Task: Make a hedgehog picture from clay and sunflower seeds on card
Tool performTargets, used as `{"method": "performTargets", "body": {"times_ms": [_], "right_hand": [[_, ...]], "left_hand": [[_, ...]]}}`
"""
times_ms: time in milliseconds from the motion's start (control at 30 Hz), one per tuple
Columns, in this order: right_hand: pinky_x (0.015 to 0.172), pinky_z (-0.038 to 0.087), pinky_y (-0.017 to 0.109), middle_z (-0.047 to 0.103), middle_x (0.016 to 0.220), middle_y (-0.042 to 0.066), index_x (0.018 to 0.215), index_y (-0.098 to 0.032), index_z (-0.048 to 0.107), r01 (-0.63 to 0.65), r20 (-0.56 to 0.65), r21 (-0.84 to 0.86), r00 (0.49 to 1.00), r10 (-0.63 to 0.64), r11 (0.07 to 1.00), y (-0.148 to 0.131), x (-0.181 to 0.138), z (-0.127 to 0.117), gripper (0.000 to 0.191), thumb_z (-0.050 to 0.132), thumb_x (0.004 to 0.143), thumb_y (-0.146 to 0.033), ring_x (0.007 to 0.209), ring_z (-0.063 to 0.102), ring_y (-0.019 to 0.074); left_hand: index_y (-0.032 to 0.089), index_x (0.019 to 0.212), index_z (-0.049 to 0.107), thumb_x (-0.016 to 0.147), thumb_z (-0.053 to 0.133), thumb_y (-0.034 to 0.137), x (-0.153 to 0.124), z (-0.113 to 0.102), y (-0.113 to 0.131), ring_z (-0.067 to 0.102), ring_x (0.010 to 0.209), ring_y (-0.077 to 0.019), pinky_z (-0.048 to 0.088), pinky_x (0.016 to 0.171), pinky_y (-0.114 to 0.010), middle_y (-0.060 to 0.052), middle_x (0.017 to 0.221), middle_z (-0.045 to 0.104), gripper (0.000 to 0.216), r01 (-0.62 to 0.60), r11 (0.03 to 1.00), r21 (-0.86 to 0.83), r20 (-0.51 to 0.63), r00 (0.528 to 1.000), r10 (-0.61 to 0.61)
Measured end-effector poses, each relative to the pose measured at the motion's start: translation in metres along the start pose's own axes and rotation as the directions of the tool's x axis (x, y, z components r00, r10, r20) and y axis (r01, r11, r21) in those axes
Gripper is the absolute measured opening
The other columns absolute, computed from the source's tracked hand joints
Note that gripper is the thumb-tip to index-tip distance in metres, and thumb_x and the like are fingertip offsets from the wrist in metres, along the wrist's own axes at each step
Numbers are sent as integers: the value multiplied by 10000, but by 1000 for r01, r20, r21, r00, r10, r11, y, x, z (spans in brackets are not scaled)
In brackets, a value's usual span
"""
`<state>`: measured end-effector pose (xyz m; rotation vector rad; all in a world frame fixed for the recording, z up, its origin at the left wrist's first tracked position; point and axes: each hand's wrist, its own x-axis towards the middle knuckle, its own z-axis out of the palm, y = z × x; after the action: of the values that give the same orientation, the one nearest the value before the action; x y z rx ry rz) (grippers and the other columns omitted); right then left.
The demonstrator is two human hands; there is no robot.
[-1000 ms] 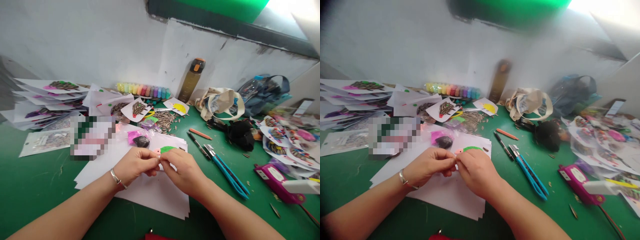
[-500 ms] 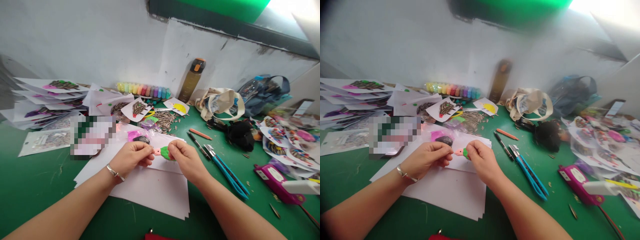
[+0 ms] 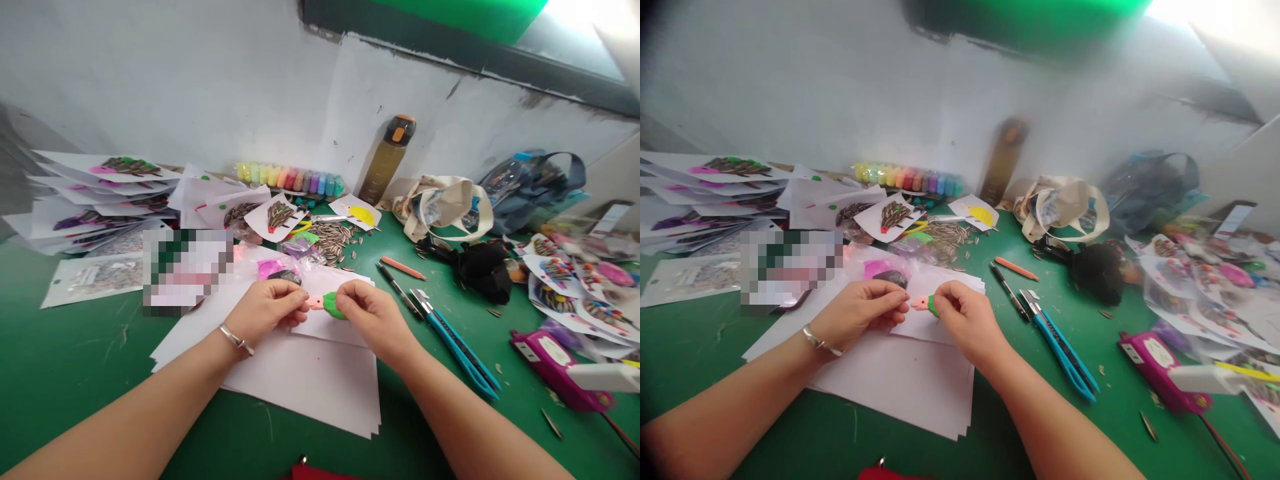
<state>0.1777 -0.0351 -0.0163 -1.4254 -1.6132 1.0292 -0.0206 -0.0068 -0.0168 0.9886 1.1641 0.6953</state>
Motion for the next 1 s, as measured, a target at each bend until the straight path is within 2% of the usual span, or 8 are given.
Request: {"method": "performTargets", "body": {"times_ms": [200,367,500,733,1000], "right_hand": [[603,372,251,525,668,-19,704,-187,540,-13,-33,18,999,14,1000,5,2,-2,278,490,890,-388,649,470,121],[573,371,236,573,662,-25,723,-185,621,-37,-13,-51,999,37,998,0,1,-1,170,580,824,-316,615,477,110],[593,396,226,604,688,-29,757,-196,633,26,-9,-103,1000,-27,994,3,1,0,107,568,824,-248,641,516,110],[685,456,269,659,820,8,885,-212,637,84,-8,-107,996,-85,991,17,2,-1,222,444,931,-310,747,590,143],[770,464,285,688,867,17,877,-213,697,267,-14,-245,960,-279,932,12,3,-3,177,521,885,-190,841,618,155]], "left_hand": [[115,790,673,662,779,427,0,-1,-1,657,609,-134,529,579,-243,-55,726,710,354,-3,1000,-8,-4,1000,3],[127,815,677,664,779,439,-1,-4,0,679,654,-144,552,637,-260,-53,764,725,362,-31,999,-13,-35,999,30],[128,815,678,656,784,452,-1,-4,0,686,662,-153,561,646,-270,-51,755,727,376,-42,999,-15,-42,998,41],[128,800,677,622,806,455,-1,1,-2,688,653,-162,571,634,-285,-57,749,732,393,-12,999,-30,-29,1000,11],[128,817,681,656,788,450,-5,3,-1,692,669,-160,575,648,-279,-58,768,735,375,-34,999,-33,-4,999,34]]}}
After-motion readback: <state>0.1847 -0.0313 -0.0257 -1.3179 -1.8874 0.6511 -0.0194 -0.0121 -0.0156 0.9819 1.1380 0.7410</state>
